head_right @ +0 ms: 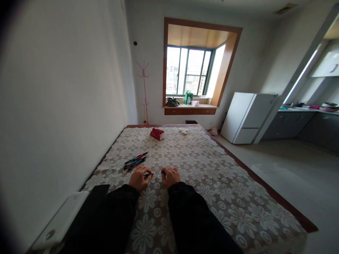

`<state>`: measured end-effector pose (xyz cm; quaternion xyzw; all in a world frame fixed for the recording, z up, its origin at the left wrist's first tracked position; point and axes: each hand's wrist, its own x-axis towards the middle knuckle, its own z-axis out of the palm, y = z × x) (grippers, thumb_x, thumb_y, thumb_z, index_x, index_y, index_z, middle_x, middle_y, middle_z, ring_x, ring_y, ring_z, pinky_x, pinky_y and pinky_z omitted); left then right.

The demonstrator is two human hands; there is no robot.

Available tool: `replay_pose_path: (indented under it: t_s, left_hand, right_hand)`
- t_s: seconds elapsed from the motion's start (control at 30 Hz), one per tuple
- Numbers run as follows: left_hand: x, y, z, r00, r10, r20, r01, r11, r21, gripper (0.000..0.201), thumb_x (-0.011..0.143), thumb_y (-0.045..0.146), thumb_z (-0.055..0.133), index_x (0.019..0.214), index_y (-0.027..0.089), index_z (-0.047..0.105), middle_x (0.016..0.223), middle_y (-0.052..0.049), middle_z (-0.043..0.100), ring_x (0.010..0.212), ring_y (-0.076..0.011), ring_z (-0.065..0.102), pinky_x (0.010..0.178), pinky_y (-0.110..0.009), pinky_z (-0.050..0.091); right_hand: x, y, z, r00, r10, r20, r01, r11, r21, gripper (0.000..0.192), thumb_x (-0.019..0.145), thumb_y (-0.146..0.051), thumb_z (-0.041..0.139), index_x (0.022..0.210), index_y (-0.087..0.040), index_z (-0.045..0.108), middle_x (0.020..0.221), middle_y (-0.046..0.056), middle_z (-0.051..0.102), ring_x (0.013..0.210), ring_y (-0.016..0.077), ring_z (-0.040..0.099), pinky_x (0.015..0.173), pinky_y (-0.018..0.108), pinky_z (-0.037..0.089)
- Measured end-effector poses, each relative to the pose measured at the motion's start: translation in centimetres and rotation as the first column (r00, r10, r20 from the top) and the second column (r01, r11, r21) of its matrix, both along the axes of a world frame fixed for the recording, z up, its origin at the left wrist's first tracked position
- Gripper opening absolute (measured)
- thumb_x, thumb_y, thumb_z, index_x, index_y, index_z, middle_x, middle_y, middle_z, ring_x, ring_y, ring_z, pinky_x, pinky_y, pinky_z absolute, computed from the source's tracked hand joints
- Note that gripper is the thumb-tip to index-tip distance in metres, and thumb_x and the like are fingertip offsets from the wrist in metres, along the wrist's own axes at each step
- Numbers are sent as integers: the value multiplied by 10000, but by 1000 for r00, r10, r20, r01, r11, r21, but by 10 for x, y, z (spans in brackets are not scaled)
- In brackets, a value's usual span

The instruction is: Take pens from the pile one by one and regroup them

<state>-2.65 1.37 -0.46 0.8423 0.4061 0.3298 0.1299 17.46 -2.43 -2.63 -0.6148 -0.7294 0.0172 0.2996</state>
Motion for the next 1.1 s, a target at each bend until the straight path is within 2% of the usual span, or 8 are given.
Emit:
replay_pose_path:
  t_s: [0.13, 0.4, 0.57, 0.83, 1.1]
  left_hand:
    - [0, 0, 0, 1000, -13, 4, 13, 1000, 8, 83, 764, 222, 570, 766, 231, 653, 888, -46, 666, 978, -231, 553, 892, -366, 428]
    - [2, 0, -1, 994, -109, 2, 109, 994, -17, 119, 791, 219, 550, 829, 224, 663, 887, -47, 676, 962, -217, 565, 888, -350, 440]
    - [1, 2, -3, 996, -92, 13, 92, 995, -33, 116, 813, 254, 563, 837, 228, 674, 852, -44, 674, 930, -208, 581, 859, -326, 446]
    - [2, 0, -3, 999, -53, 8, 53, 996, -72, 149, 815, 292, 581, 832, 212, 706, 815, -49, 638, 831, -178, 583, 792, -287, 450]
    - [2, 2, -6, 998, -60, 24, 62, 992, -108, 140, 796, 256, 600, 861, 213, 717, 818, -47, 631, 835, -173, 578, 791, -278, 453]
  right_hand:
    - [0, 0, -1, 1000, 19, 7, -19, 1000, 0, 117, 790, -182, 544, 877, -229, 606, 890, 21, 681, 880, 186, 586, 828, 317, 331]
    - [0, 3, -7, 988, 154, 14, -154, 988, -18, 153, 852, -217, 516, 955, -251, 624, 942, 12, 683, 904, 172, 608, 832, 291, 376]
    - [2, 5, -11, 980, 198, 9, -198, 980, -18, 152, 873, -213, 517, 978, -240, 623, 956, 23, 684, 909, 175, 617, 808, 273, 410]
    - [-1, 4, -7, 973, 176, 150, -176, 984, -11, 137, 888, -208, 520, 964, -232, 631, 902, 32, 686, 876, 178, 612, 811, 284, 419]
    - [1, 4, -11, 969, 184, 167, -190, 981, 23, 130, 901, -232, 516, 970, -225, 625, 893, 39, 678, 865, 178, 601, 801, 284, 421]
